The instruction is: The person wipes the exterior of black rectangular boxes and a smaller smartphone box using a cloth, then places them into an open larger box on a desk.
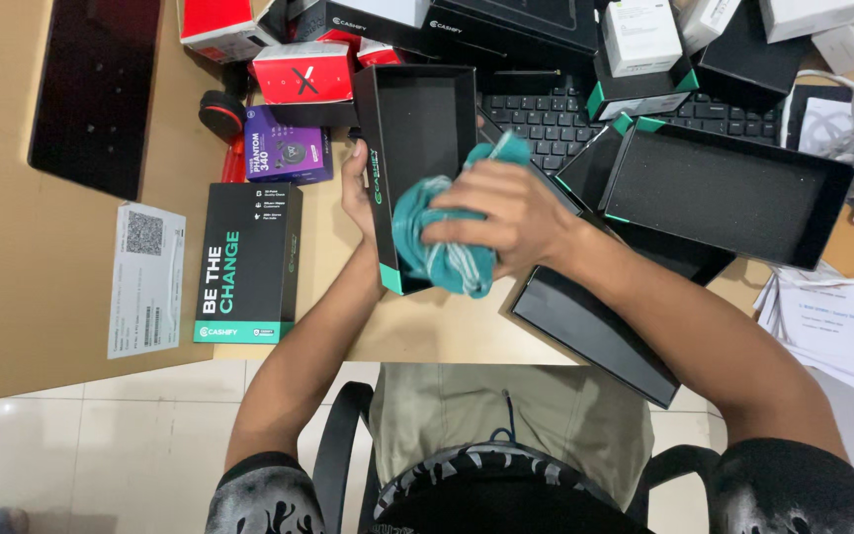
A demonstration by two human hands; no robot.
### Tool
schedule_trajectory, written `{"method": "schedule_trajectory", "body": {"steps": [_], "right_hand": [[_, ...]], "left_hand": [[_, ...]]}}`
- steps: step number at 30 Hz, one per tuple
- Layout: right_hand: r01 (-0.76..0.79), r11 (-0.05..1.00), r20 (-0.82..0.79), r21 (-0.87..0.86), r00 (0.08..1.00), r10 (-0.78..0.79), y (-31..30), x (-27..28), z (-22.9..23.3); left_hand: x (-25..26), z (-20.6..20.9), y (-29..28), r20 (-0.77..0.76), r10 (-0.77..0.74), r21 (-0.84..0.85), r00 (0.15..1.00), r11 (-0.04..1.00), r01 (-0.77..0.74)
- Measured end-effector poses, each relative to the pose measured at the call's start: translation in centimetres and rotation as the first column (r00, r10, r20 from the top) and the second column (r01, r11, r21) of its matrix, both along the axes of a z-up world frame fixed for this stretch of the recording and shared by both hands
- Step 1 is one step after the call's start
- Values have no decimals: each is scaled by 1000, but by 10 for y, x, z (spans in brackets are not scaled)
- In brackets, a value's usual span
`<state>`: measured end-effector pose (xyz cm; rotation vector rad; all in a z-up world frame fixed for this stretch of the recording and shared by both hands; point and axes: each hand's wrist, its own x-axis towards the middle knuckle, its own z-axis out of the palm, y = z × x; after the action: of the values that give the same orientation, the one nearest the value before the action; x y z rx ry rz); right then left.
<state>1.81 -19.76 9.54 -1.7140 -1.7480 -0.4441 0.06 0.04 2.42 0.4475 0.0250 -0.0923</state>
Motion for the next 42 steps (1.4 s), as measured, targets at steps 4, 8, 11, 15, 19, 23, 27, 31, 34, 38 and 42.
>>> {"method": "schedule_trajectory", "body": {"steps": [4, 8, 11, 15, 19, 23, 27, 31, 34, 38, 42], "right_hand": [[448, 805, -236, 389, 893, -383, -11, 20, -17], [647, 675, -614, 355, 706, -354, -19, 31, -40], [664, 690, -733, 290, 617, -286, -19, 38, -47], [637, 767, -669, 75, 603, -435, -10, 32, -36], [630, 777, -603, 8, 623, -499, -8, 31, -25], [675, 735, -606, -65, 558, -566, -9, 32, -24], [715, 697, -590, -50, 542, -598, -9, 34, -26], [724, 690, -586, -28, 547, -598, -7, 34, -25], [719, 695, -597, -22, 548, -586, -7, 34, -27], [736, 676, -587, -29, 535, -608, -11, 35, -32], [762, 647, -598, 37, 535, -596, -17, 41, -36]], "left_hand": [[0, -10, 5, -8, 17, -42, 1000, 999, -17], [5, -2, 13, -99, -80, -16, 992, 997, 79], [1, 8, 16, -232, -49, 117, 972, 990, 78], [4, 15, 17, -85, 8, 383, 996, 924, 25], [7, 33, 18, 243, 106, 809, 964, 526, -262], [-9, 56, 19, 270, 82, 951, 959, 135, -279], [-9, 64, 22, 16, 240, 975, 971, -218, 38], [-9, 54, 29, 327, 118, 855, 938, -460, -240], [-11, 44, 30, 330, 89, 758, 940, -618, -208], [-12, 38, 36, 327, 39, 610, 944, -772, -179], [-21, 45, 37, 358, 3, 370, 934, -919, -139]]}}
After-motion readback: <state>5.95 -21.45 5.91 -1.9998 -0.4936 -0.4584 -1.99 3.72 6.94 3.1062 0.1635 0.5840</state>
